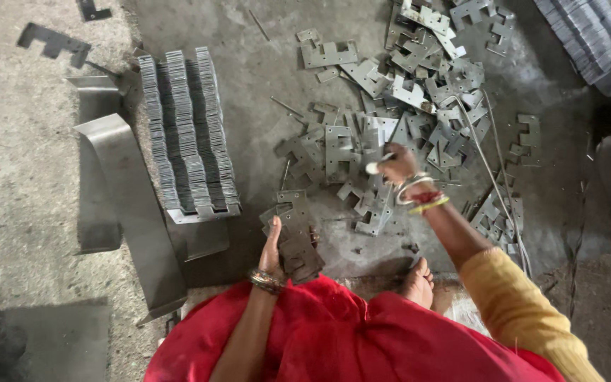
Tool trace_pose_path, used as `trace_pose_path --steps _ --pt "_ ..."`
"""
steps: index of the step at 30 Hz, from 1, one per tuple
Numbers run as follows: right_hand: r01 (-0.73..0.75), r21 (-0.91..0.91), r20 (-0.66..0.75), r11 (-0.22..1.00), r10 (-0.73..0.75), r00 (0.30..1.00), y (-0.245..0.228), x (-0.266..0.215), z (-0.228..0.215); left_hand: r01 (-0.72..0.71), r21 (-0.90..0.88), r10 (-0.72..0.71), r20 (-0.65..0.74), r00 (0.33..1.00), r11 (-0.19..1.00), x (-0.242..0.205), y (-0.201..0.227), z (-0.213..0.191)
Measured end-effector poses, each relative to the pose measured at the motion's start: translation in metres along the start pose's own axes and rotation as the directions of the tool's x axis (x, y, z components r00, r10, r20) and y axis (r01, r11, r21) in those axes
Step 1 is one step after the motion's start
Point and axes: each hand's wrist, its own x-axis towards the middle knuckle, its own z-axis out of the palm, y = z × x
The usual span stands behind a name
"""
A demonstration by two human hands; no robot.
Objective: The person sits on the floor and repeatedly picks up small metal brackets from a pile, stacks them into neat columns, and occasionally uses a metal rod to sweep the floor. The person also handles a white cloth while organizing the parts.
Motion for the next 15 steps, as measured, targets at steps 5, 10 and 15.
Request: trace_pose_path --steps 5,10,15 --pt "0.675 -0.272 0.014 0.686 -0.698 0.715 -0.038 -0.103 0.030 0.065 0.123 -0.049 -0.129 0.990 0.990 0.003 0.002 0.000" --pt "0.680 -0.667 0.288 0.304 -0.737 0.612 -0.052 -0.088 -0.006 -0.100 0.004 0.100 -0.030 0.995 0.995 0.009 0.002 -0.008" --pt "0.354 -0.808 0.150 0.471 -0.417 0.897 -0.019 -0.034 -0.050 0.003 0.098 -0.005 0.023 1.000 0.995 0.011 -0.002 -0.022"
